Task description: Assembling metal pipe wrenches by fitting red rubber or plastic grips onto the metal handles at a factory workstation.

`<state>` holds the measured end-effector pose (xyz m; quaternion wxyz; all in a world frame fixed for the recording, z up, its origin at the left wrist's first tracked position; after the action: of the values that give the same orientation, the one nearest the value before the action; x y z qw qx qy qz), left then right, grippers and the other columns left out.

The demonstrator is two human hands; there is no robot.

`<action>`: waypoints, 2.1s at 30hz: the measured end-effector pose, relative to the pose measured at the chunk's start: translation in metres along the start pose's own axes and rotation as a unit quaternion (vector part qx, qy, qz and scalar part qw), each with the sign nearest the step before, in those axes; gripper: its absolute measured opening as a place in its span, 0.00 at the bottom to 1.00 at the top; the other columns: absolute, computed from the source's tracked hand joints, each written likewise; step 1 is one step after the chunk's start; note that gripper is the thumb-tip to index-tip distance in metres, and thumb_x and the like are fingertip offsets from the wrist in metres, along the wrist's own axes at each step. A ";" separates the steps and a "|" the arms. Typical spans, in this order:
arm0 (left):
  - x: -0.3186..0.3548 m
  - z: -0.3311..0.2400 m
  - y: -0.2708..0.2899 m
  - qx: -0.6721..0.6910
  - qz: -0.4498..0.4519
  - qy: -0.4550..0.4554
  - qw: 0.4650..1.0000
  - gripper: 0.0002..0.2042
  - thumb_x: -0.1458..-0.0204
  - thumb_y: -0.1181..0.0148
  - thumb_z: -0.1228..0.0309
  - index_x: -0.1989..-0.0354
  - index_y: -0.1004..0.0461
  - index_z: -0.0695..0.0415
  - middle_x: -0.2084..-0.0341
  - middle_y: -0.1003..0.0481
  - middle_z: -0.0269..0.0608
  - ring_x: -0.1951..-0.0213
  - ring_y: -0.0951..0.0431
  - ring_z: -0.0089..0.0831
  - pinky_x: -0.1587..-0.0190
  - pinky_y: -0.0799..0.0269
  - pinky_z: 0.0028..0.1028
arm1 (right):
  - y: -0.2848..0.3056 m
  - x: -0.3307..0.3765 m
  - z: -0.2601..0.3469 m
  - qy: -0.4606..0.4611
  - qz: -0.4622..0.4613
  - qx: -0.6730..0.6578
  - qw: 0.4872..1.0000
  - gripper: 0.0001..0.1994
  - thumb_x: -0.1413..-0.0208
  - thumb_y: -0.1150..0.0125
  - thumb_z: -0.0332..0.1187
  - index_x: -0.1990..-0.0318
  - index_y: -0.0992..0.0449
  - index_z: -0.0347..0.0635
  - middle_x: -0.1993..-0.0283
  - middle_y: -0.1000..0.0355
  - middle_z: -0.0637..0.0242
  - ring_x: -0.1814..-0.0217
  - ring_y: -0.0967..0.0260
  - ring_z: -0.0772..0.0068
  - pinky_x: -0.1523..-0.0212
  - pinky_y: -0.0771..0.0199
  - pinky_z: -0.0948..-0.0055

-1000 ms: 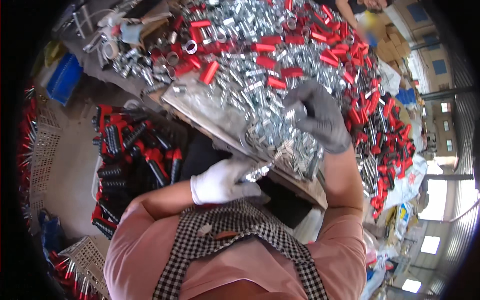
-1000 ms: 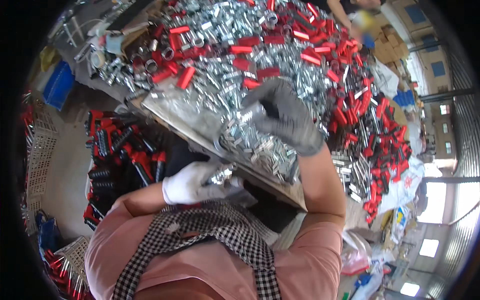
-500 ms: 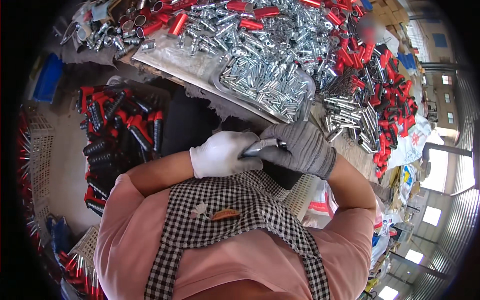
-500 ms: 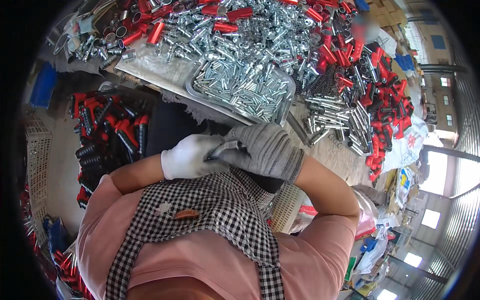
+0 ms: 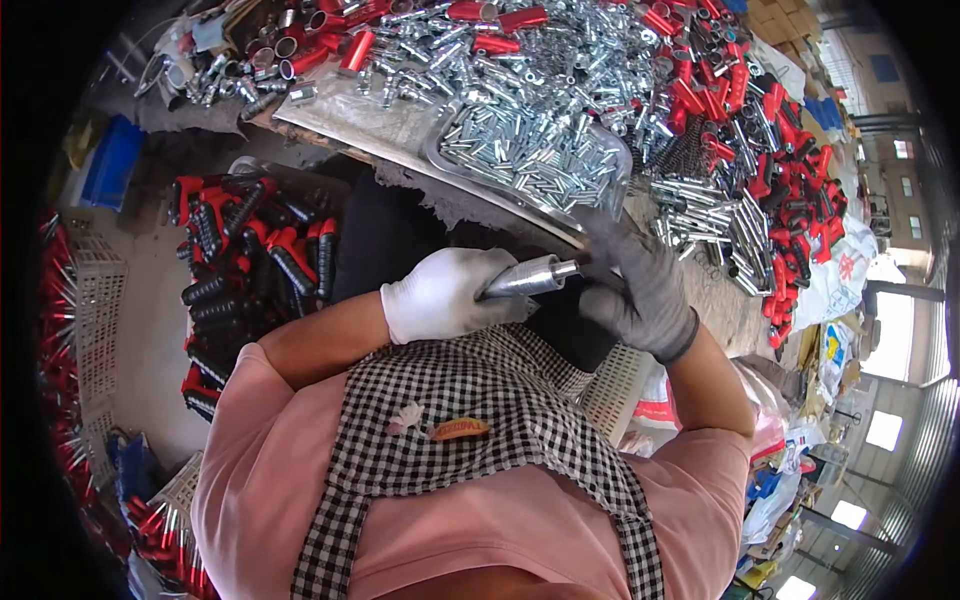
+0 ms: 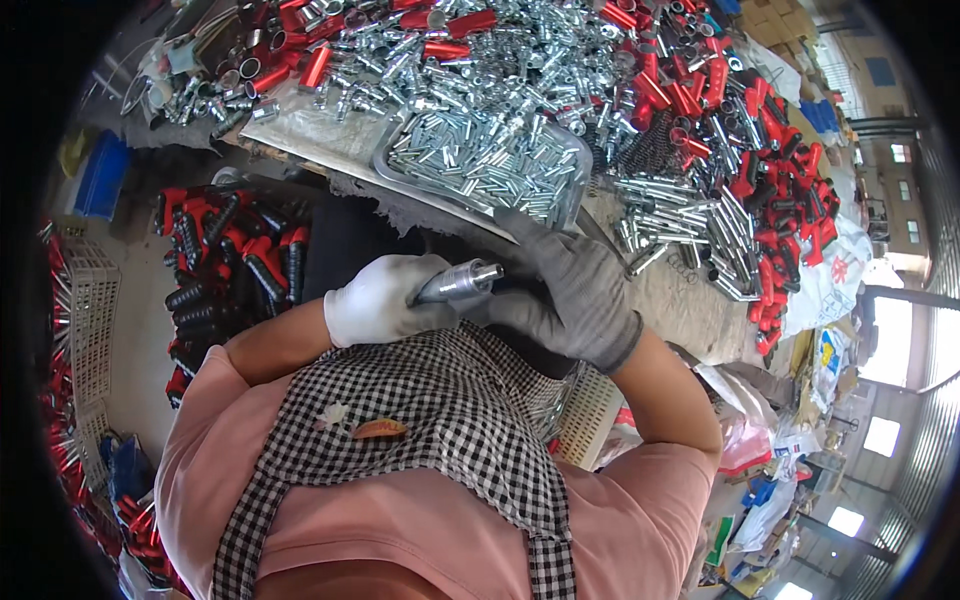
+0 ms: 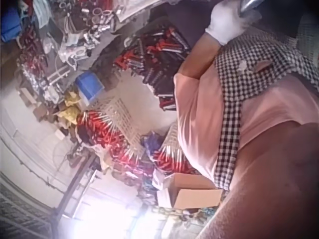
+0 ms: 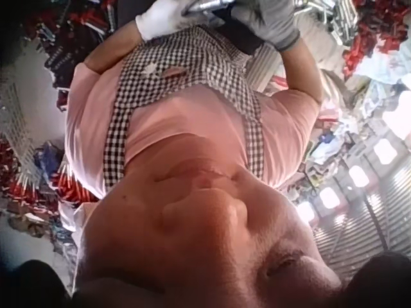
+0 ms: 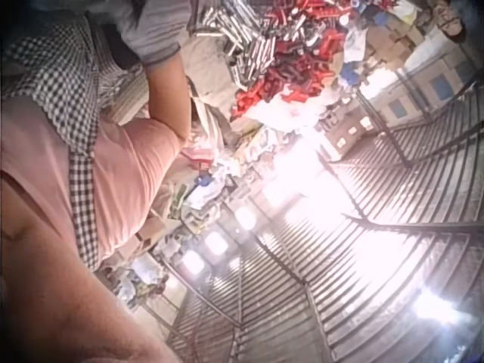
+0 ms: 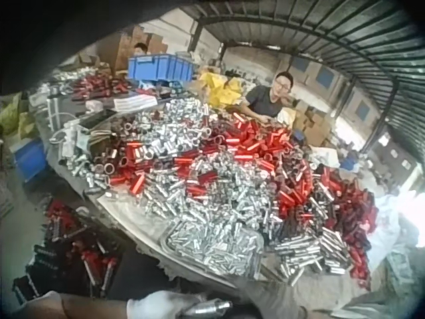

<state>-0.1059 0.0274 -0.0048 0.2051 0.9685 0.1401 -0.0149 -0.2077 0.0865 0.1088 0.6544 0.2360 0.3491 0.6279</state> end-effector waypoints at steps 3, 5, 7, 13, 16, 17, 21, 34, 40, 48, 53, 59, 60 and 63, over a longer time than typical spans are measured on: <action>-0.002 0.000 -0.007 -0.010 0.022 -0.012 1.000 0.18 0.53 0.32 0.59 0.63 0.26 0.61 0.74 0.24 0.52 0.70 0.21 0.49 0.66 0.26 0.40 | -0.015 0.004 0.021 0.187 -0.014 0.200 0.962 0.30 0.53 0.29 0.40 0.40 0.30 0.48 0.66 0.22 0.63 0.65 0.22 0.55 0.59 0.23 0.64; 0.001 -0.007 -0.013 -0.023 0.011 -0.076 0.997 0.19 0.53 0.32 0.58 0.62 0.27 0.62 0.73 0.24 0.52 0.69 0.21 0.49 0.66 0.26 0.40 | -0.020 0.005 0.004 0.124 0.027 0.147 0.981 0.29 0.53 0.31 0.44 0.43 0.28 0.47 0.63 0.22 0.65 0.65 0.22 0.57 0.61 0.23 0.66; 0.006 -0.011 -0.012 -0.033 0.007 -0.075 0.997 0.20 0.54 0.32 0.58 0.62 0.27 0.62 0.73 0.24 0.52 0.69 0.21 0.49 0.66 0.26 0.40 | -0.014 0.005 -0.017 -0.027 0.065 0.071 0.995 0.29 0.52 0.32 0.45 0.43 0.28 0.46 0.63 0.22 0.65 0.66 0.22 0.58 0.62 0.23 0.65; 0.006 -0.010 -0.013 -0.049 0.004 -0.074 0.996 0.20 0.55 0.31 0.58 0.63 0.27 0.61 0.75 0.25 0.51 0.71 0.22 0.50 0.68 0.26 0.40 | -0.011 0.004 0.026 0.218 -0.014 0.155 0.963 0.31 0.55 0.28 0.44 0.42 0.29 0.45 0.66 0.22 0.64 0.67 0.21 0.63 0.65 0.23 0.67; 0.009 -0.010 -0.015 -0.047 0.001 -0.079 0.996 0.19 0.55 0.30 0.59 0.64 0.27 0.61 0.76 0.25 0.50 0.72 0.22 0.50 0.69 0.27 0.40 | -0.022 0.013 0.018 0.157 0.051 0.119 0.979 0.27 0.55 0.28 0.42 0.46 0.26 0.45 0.67 0.22 0.61 0.67 0.21 0.62 0.66 0.23 0.69; 0.010 -0.011 -0.015 -0.041 -0.002 -0.086 0.995 0.19 0.55 0.30 0.59 0.65 0.27 0.61 0.77 0.25 0.50 0.73 0.22 0.50 0.69 0.27 0.40 | -0.032 0.017 0.000 0.066 0.115 0.112 0.985 0.26 0.54 0.28 0.42 0.48 0.26 0.45 0.66 0.22 0.60 0.66 0.21 0.61 0.65 0.22 0.69; 0.007 -0.012 -0.009 -0.036 0.000 -0.060 0.998 0.17 0.55 0.30 0.60 0.66 0.27 0.60 0.76 0.25 0.50 0.72 0.22 0.49 0.69 0.27 0.40 | -0.028 0.018 -0.025 0.061 -0.008 -0.002 0.998 0.26 0.51 0.30 0.45 0.47 0.26 0.42 0.63 0.22 0.56 0.65 0.21 0.58 0.65 0.23 0.67; 0.008 -0.014 -0.006 0.047 0.072 -0.095 0.992 0.19 0.50 0.36 0.66 0.51 0.27 0.62 0.62 0.22 0.51 0.60 0.20 0.44 0.57 0.25 0.36 | -0.089 -0.015 -0.005 0.185 -0.020 -0.254 0.949 0.20 0.56 0.28 0.39 0.54 0.21 0.44 0.41 0.30 0.55 0.39 0.33 0.58 0.42 0.30 0.58; 0.031 -0.010 -0.002 -0.270 -0.137 -0.091 0.949 0.33 0.61 0.33 0.70 0.42 0.34 0.63 0.71 0.26 0.52 0.71 0.24 0.50 0.64 0.26 0.40 | -0.121 -0.003 -0.035 -0.154 -0.145 -0.517 0.829 0.13 0.46 0.32 0.38 0.60 0.23 0.38 0.52 0.24 0.58 0.52 0.27 0.69 0.49 0.27 0.67; 0.005 0.000 0.015 -0.095 -0.060 -0.029 0.993 0.20 0.58 0.34 0.74 0.56 0.32 0.64 0.74 0.26 0.54 0.72 0.24 0.53 0.68 0.26 0.39 | -0.107 0.000 -0.047 -0.075 -0.052 -0.504 0.859 0.42 0.62 0.21 0.49 0.41 0.33 0.38 0.44 0.30 0.62 0.42 0.32 0.67 0.42 0.30 0.64; 0.000 0.006 -0.009 0.135 -0.010 -0.142 0.981 0.19 0.56 0.33 0.71 0.55 0.28 0.61 0.68 0.23 0.52 0.68 0.21 0.47 0.64 0.25 0.36 | -0.108 -0.022 -0.015 0.214 0.064 -0.415 0.882 0.30 0.60 0.23 0.40 0.46 0.24 0.47 0.36 0.35 0.55 0.33 0.40 0.55 0.33 0.42 0.53; 0.000 0.009 0.000 -0.098 -0.065 -0.134 0.984 0.20 0.55 0.34 0.71 0.52 0.28 0.60 0.67 0.22 0.51 0.66 0.20 0.46 0.61 0.24 0.33 | -0.108 -0.026 -0.023 0.035 -0.035 -0.448 0.893 0.24 0.53 0.31 0.57 0.70 0.23 0.43 0.41 0.31 0.54 0.33 0.40 0.55 0.35 0.41 0.54; 0.003 0.007 -0.001 -0.099 -0.065 -0.133 0.984 0.20 0.55 0.34 0.71 0.52 0.28 0.60 0.67 0.22 0.51 0.66 0.20 0.46 0.61 0.24 0.33 | -0.106 -0.025 -0.023 0.048 -0.066 -0.393 0.916 0.22 0.54 0.29 0.46 0.57 0.22 0.39 0.44 0.29 0.55 0.41 0.33 0.58 0.40 0.35 0.61; 0.010 0.013 -0.002 -0.009 -0.081 -0.055 0.995 0.21 0.54 0.36 0.73 0.50 0.29 0.60 0.66 0.22 0.51 0.64 0.20 0.47 0.59 0.25 0.32 | -0.116 -0.012 -0.036 -0.090 -0.126 -0.393 0.906 0.22 0.52 0.31 0.49 0.60 0.23 0.38 0.47 0.27 0.56 0.47 0.30 0.60 0.44 0.32 0.64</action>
<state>-0.0966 0.0264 -0.0178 0.2198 0.9497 0.2067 -0.0834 -0.1581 0.0585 0.0012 0.7964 -0.0309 0.0406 0.6027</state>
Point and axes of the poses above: each hand's wrist, its own x-axis away from the middle knuckle, its own y-axis out of the back of the hand, z = x × y, the point moved 9 cm from there along -x, towards the middle knuckle
